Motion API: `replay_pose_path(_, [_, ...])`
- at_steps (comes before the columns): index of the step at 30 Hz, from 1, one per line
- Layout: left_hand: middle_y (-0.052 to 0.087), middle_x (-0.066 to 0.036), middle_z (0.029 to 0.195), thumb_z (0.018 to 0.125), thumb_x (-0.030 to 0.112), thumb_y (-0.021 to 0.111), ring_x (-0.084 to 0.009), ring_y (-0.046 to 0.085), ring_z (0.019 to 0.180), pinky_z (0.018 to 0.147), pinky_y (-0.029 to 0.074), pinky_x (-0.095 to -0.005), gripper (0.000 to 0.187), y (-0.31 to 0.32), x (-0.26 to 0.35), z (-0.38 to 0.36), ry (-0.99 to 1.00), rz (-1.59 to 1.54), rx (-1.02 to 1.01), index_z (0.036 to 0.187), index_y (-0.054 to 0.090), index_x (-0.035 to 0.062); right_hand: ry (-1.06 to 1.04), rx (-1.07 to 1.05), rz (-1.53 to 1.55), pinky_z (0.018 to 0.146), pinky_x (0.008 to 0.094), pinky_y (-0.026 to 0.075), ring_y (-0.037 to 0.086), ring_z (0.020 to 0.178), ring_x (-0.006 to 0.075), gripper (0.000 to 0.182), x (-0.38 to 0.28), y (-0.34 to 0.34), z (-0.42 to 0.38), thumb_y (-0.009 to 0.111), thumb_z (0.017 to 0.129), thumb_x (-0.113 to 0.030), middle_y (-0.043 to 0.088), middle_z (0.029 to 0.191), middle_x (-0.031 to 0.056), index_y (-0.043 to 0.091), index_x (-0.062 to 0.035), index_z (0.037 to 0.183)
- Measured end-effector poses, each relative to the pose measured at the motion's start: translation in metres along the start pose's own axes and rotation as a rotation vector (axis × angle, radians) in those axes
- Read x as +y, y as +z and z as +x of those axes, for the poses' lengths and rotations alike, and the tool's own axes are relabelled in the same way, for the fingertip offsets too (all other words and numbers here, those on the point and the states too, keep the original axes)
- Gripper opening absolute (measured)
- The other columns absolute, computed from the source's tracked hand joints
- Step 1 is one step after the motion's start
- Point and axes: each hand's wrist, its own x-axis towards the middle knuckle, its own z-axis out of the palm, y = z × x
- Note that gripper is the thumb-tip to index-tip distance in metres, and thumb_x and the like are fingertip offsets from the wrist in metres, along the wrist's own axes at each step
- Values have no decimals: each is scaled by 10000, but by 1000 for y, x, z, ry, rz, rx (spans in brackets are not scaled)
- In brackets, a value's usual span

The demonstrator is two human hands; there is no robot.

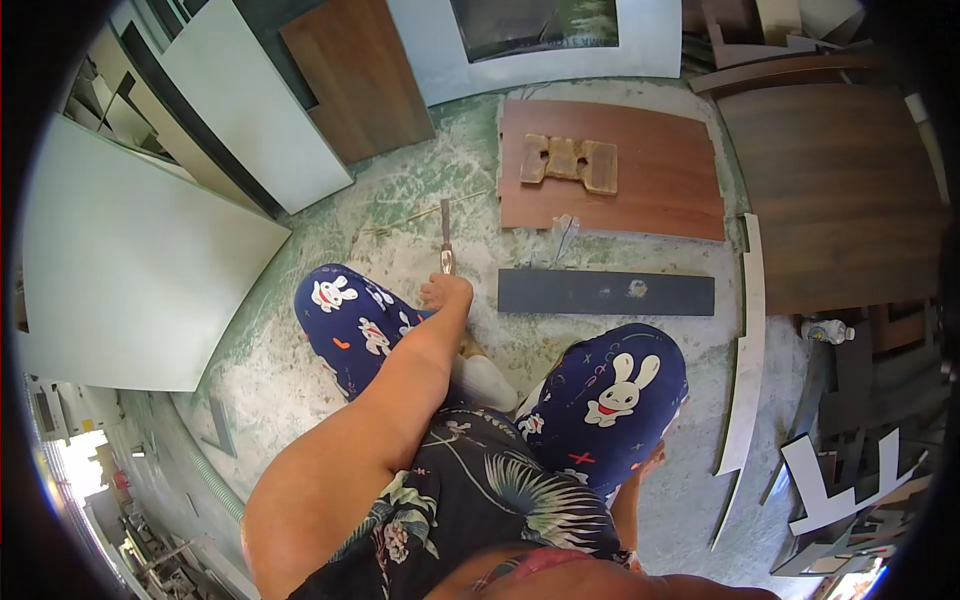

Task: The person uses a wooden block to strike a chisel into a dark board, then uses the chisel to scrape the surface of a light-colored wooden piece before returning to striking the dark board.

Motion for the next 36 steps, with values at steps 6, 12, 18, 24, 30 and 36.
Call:
replay_pose_path(6, [642, -217, 1076, 851, 393, 564, -370, 616, 1027, 873, 446, -486, 418, -35, 8, -16, 202, -350, 46, 1091, 554, 52, -4, 6, 67, 874, 439, 449, 549, 1025, 366, 567, -21, 12, -22, 645, 825, -308, 590, 1138, 208, 461, -18, 1276])
replay_pose_path(12, [665, -212, 1017, 840, 482, 541, -419, 608, 991, 861, 458, -470, 505, -66, 43, -13, 513, -753, 217, 1114, 564, 58, -148, 93, -316, 872, 428, 455, 549, 1045, 340, 563, -28, 17, -30, 672, 785, -334, 585, 1152, 200, 508, 1, 1206])
replay_pose_path(18, [687, -180, 976, 787, 403, 614, -330, 648, 937, 829, 478, -396, 416, -168, 82, -33, 1013, -829, 122, 993, 691, 49, -106, 171, -92, 720, 393, 484, 610, 804, 278, 514, -12, 14, -13, 709, 748, -399, 646, 867, 143, 595, 31, 1004])
replay_pose_path(24, [705, -111, 847, 723, 350, 712, -201, 650, 746, 710, 486, -314, 375, -249, 96, -84, 1149, -882, -148, 890, 710, 14, -223, -10, 1021, 566, 312, 445, 542, 620, 143, 420, -20, 4, -19, 679, 821, -374, 600, 703, 27, 619, 8, 987])
replay_pose_path(30, [708, -99, 844, 660, 377, 765, -196, 663, 744, 698, 505, -317, 433, -193, 96, -110, 1122, -794, -462, 906, 716, 25, -319, 7, 1167, 604, 260, 494, 605, 739, 150, 332, -47, -92, -20, 589, 911, -256, 614, 915, 49, 548, -35, 1155])
replay_pose_path(36, [707, -110, 839, 654, 398, 751, -226, 673, 765, 719, 512, -342, 428, -154, 97, -150, 1194, -645, -649, 908, 716, 55, -313, 275, 1264, 661, 332, 551, 656, 908, 327, 512, -101, -212, -71, 576, 866, -317, 581, 1100, 149, 437, -38, 1272])
